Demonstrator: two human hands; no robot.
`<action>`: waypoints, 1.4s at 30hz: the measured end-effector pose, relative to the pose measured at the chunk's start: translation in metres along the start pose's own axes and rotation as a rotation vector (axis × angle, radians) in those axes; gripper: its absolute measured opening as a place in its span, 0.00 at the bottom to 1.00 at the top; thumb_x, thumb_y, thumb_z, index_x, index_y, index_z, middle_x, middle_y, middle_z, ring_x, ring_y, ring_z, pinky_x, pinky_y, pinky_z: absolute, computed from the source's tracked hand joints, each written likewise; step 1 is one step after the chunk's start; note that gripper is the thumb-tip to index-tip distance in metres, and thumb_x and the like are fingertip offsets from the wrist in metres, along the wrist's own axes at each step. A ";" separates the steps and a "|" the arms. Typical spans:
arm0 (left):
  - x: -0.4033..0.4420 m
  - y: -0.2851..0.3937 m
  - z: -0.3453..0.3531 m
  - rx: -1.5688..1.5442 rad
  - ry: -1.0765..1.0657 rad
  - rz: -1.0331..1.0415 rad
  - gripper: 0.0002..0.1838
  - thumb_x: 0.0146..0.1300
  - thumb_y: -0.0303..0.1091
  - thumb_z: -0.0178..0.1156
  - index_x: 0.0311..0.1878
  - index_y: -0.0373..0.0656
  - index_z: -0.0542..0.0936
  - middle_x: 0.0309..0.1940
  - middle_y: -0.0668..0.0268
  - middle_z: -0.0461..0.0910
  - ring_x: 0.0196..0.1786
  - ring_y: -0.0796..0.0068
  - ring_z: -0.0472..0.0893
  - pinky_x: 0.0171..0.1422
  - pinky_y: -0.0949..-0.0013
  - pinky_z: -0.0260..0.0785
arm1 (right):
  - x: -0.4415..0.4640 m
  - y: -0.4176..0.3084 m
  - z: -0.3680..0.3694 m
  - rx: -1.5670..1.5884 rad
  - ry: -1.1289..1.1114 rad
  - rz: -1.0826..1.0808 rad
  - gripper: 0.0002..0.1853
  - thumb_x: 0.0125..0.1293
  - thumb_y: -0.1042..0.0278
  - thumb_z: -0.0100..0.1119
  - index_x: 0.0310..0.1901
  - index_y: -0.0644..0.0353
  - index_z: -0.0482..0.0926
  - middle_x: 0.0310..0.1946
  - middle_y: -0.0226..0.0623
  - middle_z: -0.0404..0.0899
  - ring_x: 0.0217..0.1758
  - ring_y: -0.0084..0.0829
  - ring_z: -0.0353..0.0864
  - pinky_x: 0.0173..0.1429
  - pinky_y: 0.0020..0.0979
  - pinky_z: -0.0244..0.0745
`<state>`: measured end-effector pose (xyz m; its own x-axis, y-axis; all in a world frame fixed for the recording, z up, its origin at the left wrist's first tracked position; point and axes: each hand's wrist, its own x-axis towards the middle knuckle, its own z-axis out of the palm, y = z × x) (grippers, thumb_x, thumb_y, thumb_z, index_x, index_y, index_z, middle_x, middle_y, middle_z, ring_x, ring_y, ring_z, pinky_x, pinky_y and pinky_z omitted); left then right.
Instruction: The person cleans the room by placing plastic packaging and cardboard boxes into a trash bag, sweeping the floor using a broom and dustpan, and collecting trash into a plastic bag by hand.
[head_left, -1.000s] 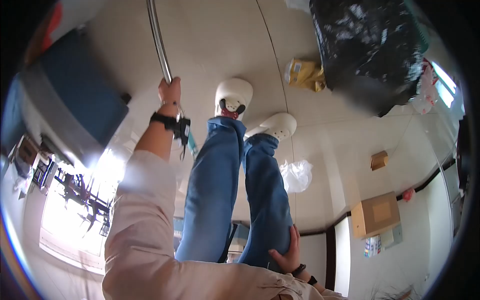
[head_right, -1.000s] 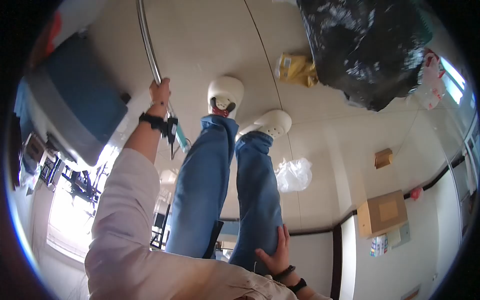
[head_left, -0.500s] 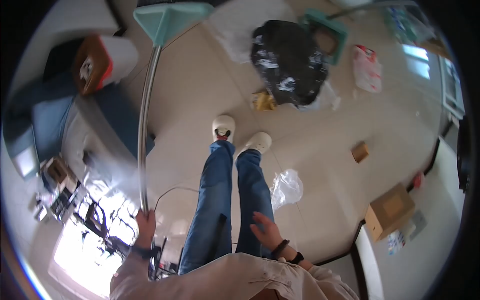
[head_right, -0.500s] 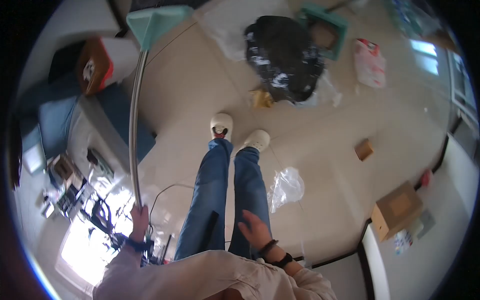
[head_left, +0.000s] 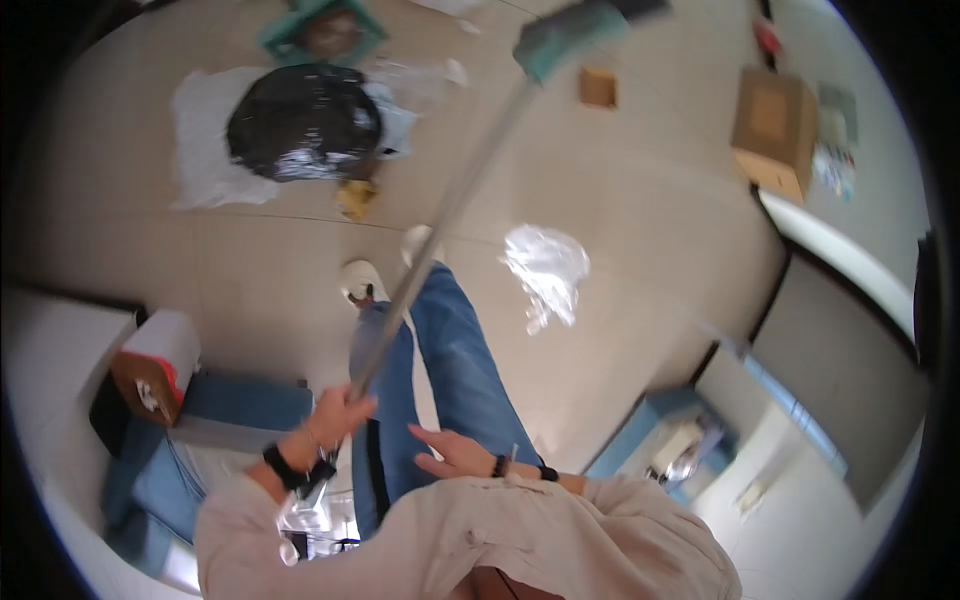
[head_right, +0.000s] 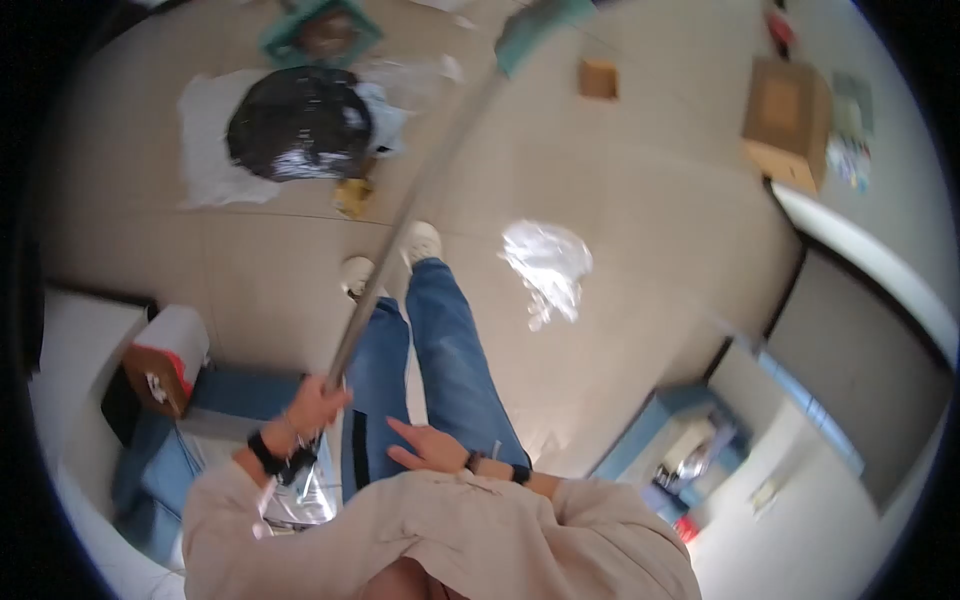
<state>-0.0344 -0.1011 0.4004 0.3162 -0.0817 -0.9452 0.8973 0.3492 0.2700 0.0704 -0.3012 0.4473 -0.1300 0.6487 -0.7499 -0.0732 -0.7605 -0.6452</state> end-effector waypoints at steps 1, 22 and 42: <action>0.022 0.027 0.003 0.011 -0.073 0.039 0.12 0.52 0.39 0.58 0.23 0.42 0.71 0.12 0.73 0.67 0.15 0.83 0.66 0.17 0.77 0.59 | 0.000 0.007 0.010 0.008 0.112 -0.035 0.31 0.60 0.51 0.44 0.60 0.63 0.53 0.45 0.56 0.68 0.47 0.48 0.68 0.51 0.36 0.63; 0.173 0.040 0.252 0.514 -0.222 0.453 0.17 0.52 0.41 0.57 0.41 0.40 0.72 0.29 0.60 0.77 0.31 0.70 0.77 0.37 0.71 0.68 | -0.258 0.178 0.072 1.062 1.128 0.623 0.10 0.61 0.66 0.44 0.43 0.58 0.62 0.15 0.24 0.63 0.12 0.14 0.60 0.13 0.17 0.57; 0.065 0.020 -0.041 0.231 0.225 0.266 0.11 0.55 0.31 0.51 0.40 0.35 0.71 0.25 0.65 0.74 0.25 0.79 0.74 0.31 0.78 0.68 | -0.135 -0.018 -0.010 1.152 0.655 0.486 0.11 0.61 0.59 0.43 0.37 0.58 0.63 0.17 0.32 0.65 0.15 0.22 0.65 0.17 0.23 0.62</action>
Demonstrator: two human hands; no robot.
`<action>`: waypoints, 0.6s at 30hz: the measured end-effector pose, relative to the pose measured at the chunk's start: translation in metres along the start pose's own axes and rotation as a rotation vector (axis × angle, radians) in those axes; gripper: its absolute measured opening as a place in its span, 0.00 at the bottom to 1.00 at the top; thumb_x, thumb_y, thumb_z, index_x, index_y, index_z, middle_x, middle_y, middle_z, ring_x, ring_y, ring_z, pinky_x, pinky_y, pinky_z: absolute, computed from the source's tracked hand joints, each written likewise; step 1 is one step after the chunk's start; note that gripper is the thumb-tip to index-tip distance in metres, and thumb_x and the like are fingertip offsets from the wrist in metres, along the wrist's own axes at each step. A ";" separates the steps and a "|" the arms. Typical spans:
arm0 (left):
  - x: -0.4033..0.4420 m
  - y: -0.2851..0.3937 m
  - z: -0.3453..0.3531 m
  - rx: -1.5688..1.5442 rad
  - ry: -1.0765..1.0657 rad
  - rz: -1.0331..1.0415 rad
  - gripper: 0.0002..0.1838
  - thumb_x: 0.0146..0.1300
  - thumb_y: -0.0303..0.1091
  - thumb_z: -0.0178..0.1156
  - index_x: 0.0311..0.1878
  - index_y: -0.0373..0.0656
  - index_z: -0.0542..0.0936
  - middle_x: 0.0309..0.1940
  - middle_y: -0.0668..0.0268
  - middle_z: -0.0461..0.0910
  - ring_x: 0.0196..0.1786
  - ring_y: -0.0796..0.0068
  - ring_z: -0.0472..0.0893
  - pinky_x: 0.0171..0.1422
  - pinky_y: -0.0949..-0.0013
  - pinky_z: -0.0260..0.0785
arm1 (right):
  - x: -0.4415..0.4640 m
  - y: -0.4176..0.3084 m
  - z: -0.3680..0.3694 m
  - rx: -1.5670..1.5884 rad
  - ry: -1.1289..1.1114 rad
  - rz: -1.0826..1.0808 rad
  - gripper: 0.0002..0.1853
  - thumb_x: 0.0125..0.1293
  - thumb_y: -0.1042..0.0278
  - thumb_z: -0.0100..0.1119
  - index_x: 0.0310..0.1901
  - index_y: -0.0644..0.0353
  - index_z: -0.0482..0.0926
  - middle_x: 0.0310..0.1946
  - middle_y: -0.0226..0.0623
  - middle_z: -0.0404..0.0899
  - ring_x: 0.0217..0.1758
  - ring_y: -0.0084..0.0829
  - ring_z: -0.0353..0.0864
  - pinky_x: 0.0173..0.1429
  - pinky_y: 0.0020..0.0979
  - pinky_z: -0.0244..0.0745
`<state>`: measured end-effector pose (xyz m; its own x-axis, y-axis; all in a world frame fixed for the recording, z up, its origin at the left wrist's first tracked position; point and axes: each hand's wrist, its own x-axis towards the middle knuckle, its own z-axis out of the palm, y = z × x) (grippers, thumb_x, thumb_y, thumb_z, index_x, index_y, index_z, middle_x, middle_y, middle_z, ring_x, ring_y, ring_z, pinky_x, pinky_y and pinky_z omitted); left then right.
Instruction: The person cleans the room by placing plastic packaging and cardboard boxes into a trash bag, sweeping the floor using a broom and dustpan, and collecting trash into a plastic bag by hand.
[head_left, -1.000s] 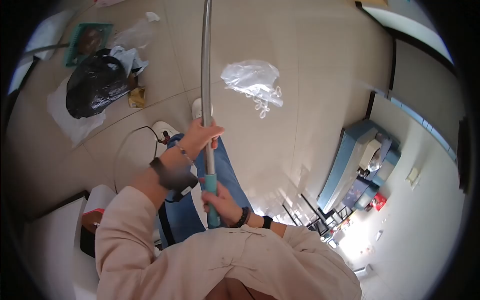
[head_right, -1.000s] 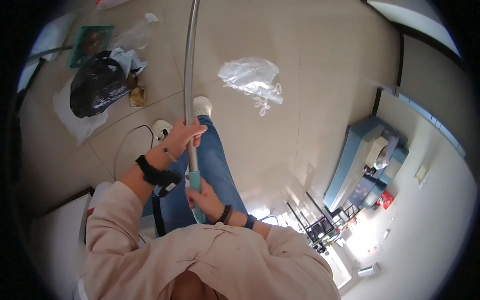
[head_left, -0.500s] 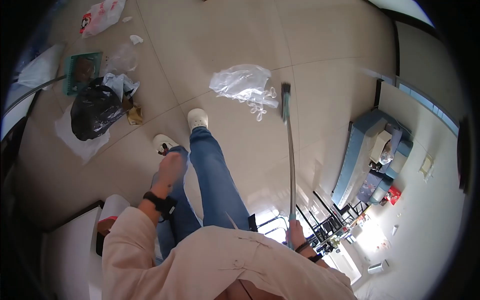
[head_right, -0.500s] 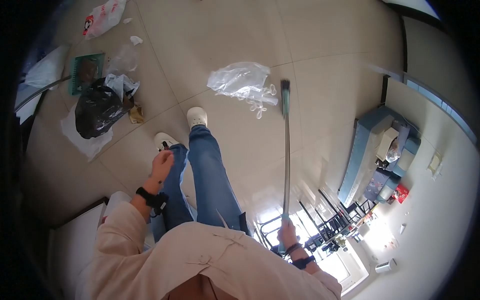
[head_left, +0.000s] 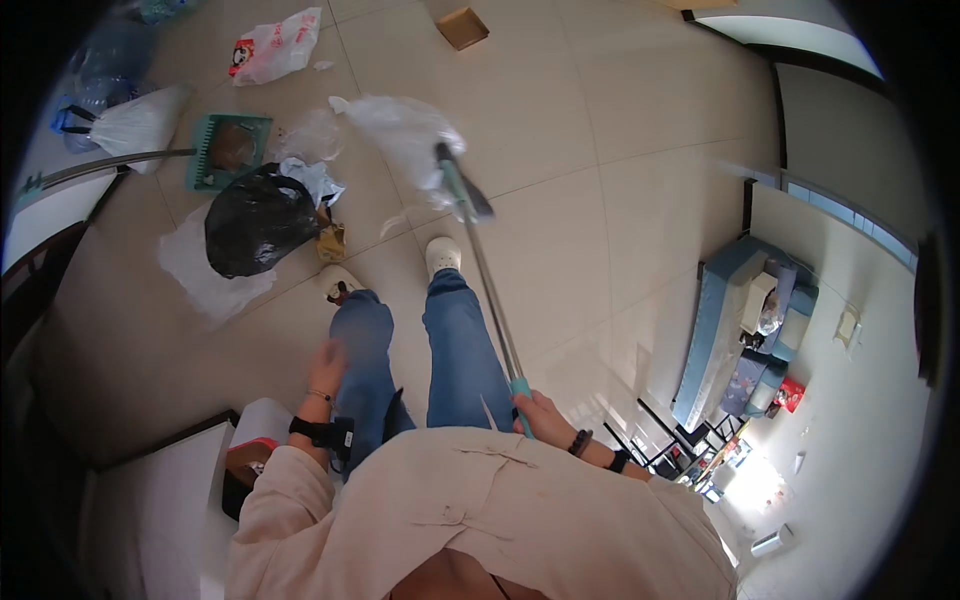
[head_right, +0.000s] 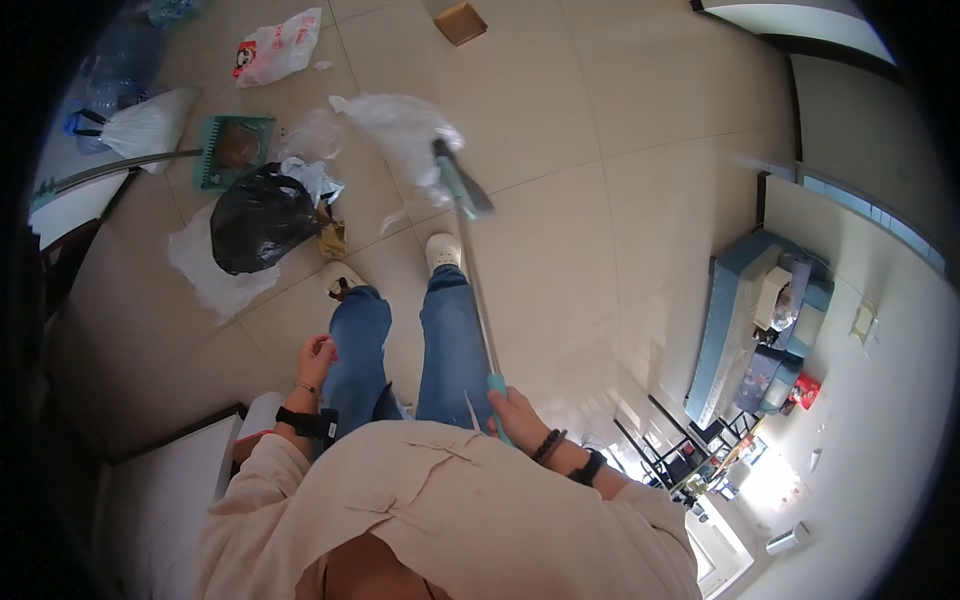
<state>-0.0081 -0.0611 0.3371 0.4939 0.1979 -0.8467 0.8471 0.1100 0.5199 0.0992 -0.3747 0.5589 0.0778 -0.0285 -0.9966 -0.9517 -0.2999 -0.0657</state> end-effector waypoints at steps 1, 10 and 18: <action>-0.003 0.004 -0.016 -0.018 0.002 0.041 0.11 0.55 0.31 0.51 0.40 0.36 0.71 0.25 0.65 0.74 0.25 0.78 0.74 0.29 0.78 0.67 | -0.008 -0.003 0.008 0.006 0.009 -0.014 0.11 0.61 0.59 0.43 0.37 0.58 0.63 0.17 0.32 0.65 0.15 0.22 0.65 0.17 0.23 0.62; -0.008 0.005 -0.159 0.039 0.211 -0.089 0.11 0.54 0.31 0.48 0.41 0.41 0.72 0.24 0.66 0.75 0.22 0.78 0.74 0.21 0.79 0.62 | -0.056 0.075 0.000 -0.456 0.519 -0.352 0.17 0.55 0.58 0.53 0.41 0.61 0.68 0.18 0.36 0.72 0.15 0.23 0.71 0.19 0.24 0.67; -0.047 -0.007 -0.201 -0.020 0.341 -0.020 0.12 0.52 0.30 0.50 0.40 0.36 0.73 0.23 0.61 0.75 0.23 0.75 0.75 0.24 0.76 0.67 | 0.040 0.069 -0.061 -0.540 0.614 -0.117 0.20 0.52 0.59 0.54 0.40 0.66 0.66 0.21 0.42 0.74 0.19 0.33 0.75 0.22 0.31 0.71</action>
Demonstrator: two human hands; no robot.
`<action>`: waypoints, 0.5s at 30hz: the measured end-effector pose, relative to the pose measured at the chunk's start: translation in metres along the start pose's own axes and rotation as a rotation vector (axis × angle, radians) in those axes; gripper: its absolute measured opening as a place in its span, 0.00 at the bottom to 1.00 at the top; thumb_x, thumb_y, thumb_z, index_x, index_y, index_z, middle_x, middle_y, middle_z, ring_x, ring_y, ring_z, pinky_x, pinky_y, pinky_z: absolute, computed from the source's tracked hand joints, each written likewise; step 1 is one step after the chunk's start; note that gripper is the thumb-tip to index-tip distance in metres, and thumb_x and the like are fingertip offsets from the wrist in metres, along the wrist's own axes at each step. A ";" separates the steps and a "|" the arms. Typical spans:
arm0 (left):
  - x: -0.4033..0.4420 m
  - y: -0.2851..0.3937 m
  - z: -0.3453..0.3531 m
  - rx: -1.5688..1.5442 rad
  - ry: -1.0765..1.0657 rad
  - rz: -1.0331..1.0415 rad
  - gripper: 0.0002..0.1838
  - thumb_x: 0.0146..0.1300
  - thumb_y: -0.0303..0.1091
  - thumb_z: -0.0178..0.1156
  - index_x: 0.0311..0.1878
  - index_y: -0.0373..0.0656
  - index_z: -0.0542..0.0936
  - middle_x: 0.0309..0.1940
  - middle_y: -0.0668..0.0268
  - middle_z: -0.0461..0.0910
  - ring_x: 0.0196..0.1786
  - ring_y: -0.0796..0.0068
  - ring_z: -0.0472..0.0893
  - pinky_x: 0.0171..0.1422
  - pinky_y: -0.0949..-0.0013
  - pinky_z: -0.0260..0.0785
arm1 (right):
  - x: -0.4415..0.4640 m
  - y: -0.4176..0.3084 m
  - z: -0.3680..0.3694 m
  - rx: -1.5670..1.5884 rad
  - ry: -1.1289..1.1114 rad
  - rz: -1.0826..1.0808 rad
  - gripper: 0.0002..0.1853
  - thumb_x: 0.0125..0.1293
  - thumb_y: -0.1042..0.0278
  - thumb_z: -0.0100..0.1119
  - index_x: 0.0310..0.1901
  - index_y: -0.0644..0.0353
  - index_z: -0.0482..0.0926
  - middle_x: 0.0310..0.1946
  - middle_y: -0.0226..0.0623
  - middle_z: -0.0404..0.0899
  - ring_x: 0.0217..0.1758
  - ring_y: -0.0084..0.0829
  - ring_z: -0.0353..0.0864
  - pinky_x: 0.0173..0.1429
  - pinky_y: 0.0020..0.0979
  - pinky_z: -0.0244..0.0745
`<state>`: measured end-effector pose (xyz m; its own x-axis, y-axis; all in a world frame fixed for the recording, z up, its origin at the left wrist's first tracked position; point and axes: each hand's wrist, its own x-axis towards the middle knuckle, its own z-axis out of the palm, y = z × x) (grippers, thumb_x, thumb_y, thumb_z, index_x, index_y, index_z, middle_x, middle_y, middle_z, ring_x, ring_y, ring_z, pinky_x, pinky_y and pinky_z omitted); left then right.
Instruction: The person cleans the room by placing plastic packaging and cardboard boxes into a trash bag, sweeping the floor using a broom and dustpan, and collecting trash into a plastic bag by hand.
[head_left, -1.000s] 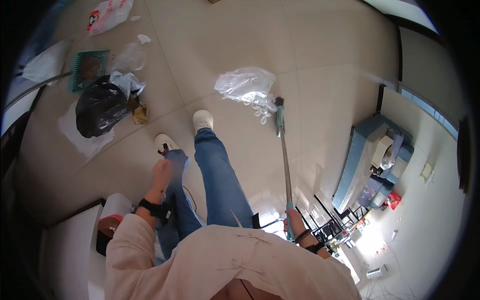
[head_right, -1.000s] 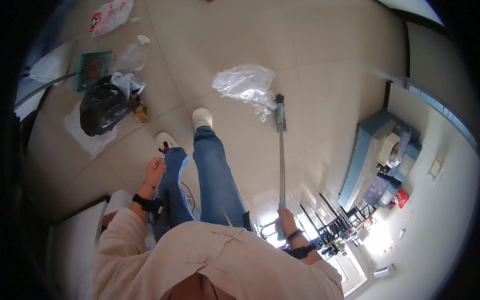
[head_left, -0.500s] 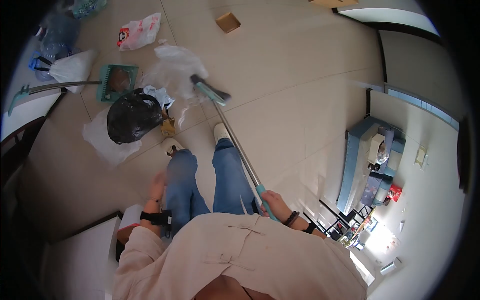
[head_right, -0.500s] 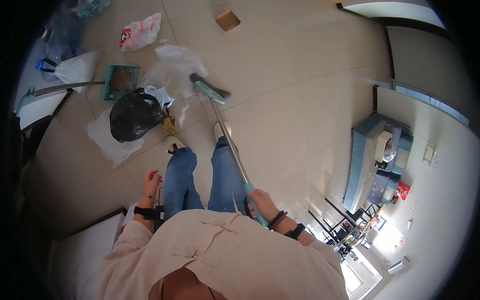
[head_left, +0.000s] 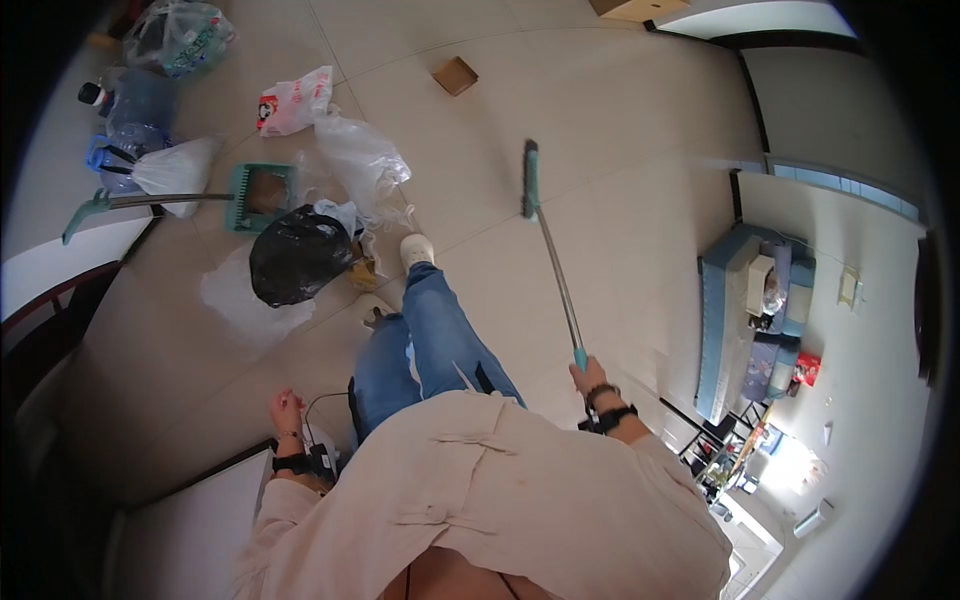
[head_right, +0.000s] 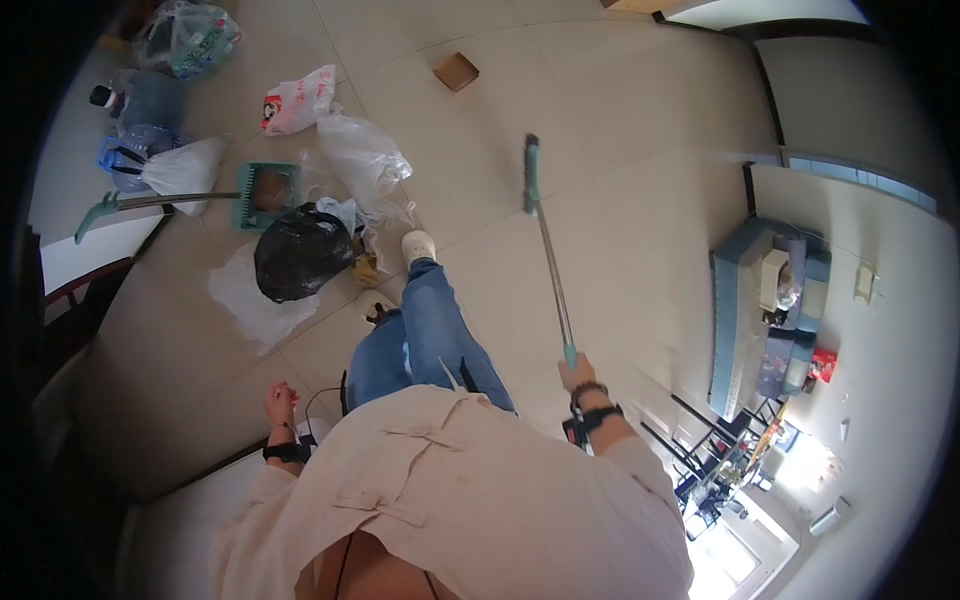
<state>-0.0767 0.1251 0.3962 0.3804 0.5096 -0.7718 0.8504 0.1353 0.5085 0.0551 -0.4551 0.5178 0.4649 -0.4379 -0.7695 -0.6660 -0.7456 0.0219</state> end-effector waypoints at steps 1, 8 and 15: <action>-0.007 0.002 0.000 0.015 0.040 -0.017 0.12 0.53 0.29 0.49 0.40 0.36 0.73 0.23 0.62 0.74 0.23 0.75 0.75 0.25 0.75 0.68 | 0.030 -0.014 0.003 -0.147 0.043 -0.028 0.19 0.53 0.60 0.53 0.40 0.68 0.66 0.22 0.45 0.75 0.21 0.37 0.77 0.24 0.33 0.72; -0.038 0.038 0.018 -0.010 0.117 0.018 0.10 0.52 0.27 0.49 0.38 0.36 0.73 0.22 0.62 0.74 0.23 0.75 0.75 0.27 0.74 0.71 | 0.039 -0.141 0.003 -0.281 -0.124 -0.232 0.21 0.53 0.66 0.47 0.43 0.74 0.61 0.28 0.59 0.74 0.30 0.49 0.77 0.37 0.41 0.73; -0.020 0.126 0.069 0.075 0.113 0.263 0.12 0.52 0.29 0.51 0.40 0.35 0.73 0.23 0.63 0.75 0.22 0.76 0.75 0.28 0.74 0.68 | 0.026 -0.205 -0.047 -0.111 -0.344 -0.488 0.24 0.53 0.63 0.50 0.51 0.66 0.61 0.28 0.54 0.75 0.23 0.40 0.78 0.27 0.35 0.73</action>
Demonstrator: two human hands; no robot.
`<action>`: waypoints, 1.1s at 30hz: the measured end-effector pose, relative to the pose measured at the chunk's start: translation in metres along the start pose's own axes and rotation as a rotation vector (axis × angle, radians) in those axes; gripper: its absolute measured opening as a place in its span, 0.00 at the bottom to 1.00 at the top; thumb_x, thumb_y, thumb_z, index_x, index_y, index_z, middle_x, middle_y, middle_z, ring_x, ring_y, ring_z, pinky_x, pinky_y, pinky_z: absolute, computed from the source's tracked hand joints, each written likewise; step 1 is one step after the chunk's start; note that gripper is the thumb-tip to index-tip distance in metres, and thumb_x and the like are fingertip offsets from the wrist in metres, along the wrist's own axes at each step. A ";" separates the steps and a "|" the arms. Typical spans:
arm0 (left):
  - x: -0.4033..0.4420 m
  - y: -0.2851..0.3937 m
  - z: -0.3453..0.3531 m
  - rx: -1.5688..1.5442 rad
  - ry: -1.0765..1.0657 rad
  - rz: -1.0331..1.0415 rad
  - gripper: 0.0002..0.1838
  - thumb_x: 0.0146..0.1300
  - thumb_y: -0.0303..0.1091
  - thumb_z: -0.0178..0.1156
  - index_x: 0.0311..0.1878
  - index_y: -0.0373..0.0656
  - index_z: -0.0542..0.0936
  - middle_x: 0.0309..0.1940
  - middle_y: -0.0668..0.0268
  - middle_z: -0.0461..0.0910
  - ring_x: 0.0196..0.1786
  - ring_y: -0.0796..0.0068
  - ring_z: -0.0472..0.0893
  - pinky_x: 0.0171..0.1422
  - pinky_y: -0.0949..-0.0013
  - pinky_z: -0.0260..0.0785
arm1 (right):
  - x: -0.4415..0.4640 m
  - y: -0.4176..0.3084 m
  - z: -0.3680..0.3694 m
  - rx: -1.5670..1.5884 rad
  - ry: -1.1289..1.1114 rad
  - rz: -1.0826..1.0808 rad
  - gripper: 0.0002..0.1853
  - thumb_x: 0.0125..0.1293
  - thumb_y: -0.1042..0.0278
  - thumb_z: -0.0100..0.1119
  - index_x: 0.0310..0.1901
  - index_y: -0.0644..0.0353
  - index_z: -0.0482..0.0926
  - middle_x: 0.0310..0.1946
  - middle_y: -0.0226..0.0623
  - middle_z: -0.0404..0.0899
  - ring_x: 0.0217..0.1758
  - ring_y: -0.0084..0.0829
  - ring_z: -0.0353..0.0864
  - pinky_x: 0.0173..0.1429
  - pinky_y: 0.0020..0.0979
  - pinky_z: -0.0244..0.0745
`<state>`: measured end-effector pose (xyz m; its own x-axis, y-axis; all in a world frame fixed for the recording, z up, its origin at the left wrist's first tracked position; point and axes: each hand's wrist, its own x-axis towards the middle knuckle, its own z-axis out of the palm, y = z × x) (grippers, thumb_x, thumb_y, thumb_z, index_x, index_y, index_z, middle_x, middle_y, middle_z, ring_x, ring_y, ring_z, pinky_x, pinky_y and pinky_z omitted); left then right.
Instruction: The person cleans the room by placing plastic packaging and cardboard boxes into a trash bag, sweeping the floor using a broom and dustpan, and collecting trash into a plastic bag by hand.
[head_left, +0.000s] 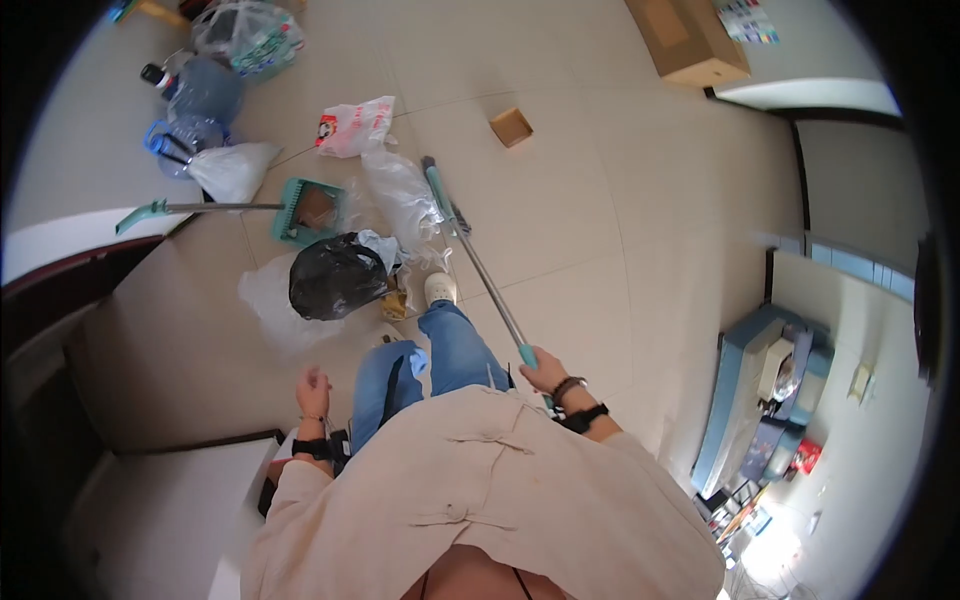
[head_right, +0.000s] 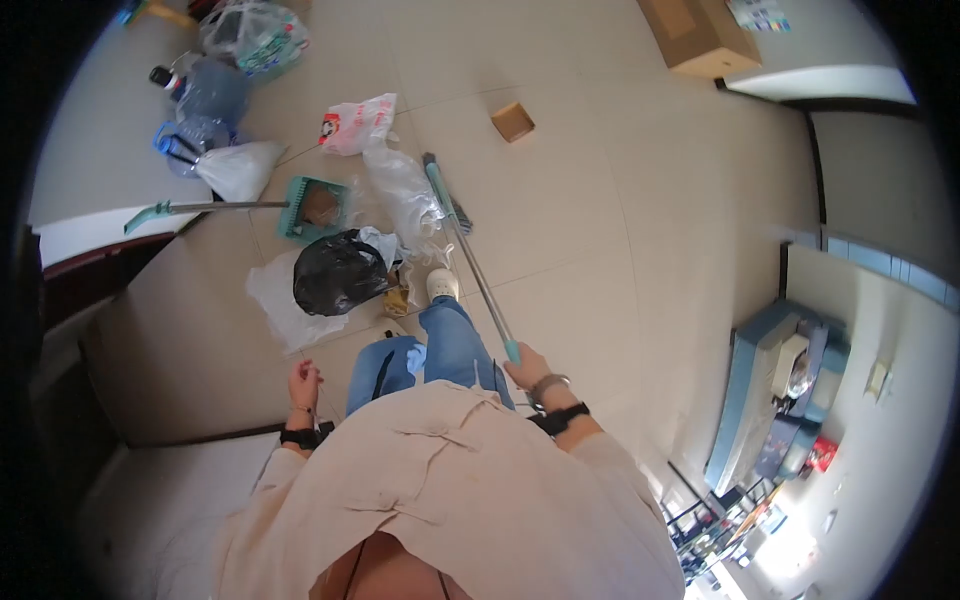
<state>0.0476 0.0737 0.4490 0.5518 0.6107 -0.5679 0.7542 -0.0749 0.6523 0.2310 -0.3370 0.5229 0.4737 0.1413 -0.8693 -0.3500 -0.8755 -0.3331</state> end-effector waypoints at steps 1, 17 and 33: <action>0.006 0.019 -0.009 0.021 0.052 0.055 0.11 0.53 0.29 0.51 0.40 0.36 0.72 0.23 0.64 0.74 0.23 0.77 0.74 0.27 0.74 0.67 | -0.009 -0.010 -0.019 0.110 -0.059 -0.006 0.24 0.53 0.63 0.51 0.52 0.64 0.61 0.27 0.52 0.75 0.21 0.37 0.77 0.24 0.33 0.73; 0.233 0.218 -0.228 0.916 0.755 0.637 0.38 0.40 0.27 0.56 0.60 0.53 0.58 0.58 0.58 0.58 0.59 0.58 0.60 0.59 0.55 0.54 | 0.004 -0.106 0.074 -0.152 0.033 -0.090 0.26 0.50 0.61 0.51 0.50 0.65 0.60 0.30 0.54 0.75 0.34 0.52 0.75 0.38 0.43 0.70; 0.231 0.188 -0.315 1.134 0.051 0.558 0.07 0.44 0.26 0.54 0.30 0.46 0.71 0.25 0.60 0.75 0.34 0.57 0.75 0.35 0.57 0.66 | 0.106 -0.275 0.053 -0.059 0.209 -0.022 0.17 0.52 0.64 0.48 0.41 0.67 0.64 0.22 0.49 0.75 0.18 0.41 0.77 0.27 0.36 0.74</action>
<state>0.2043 0.4488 0.5988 0.8972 0.3059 -0.3184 0.3184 -0.9479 -0.0135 0.3346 -0.0567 0.5033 0.6401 0.0668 -0.7654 -0.2931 -0.8996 -0.3236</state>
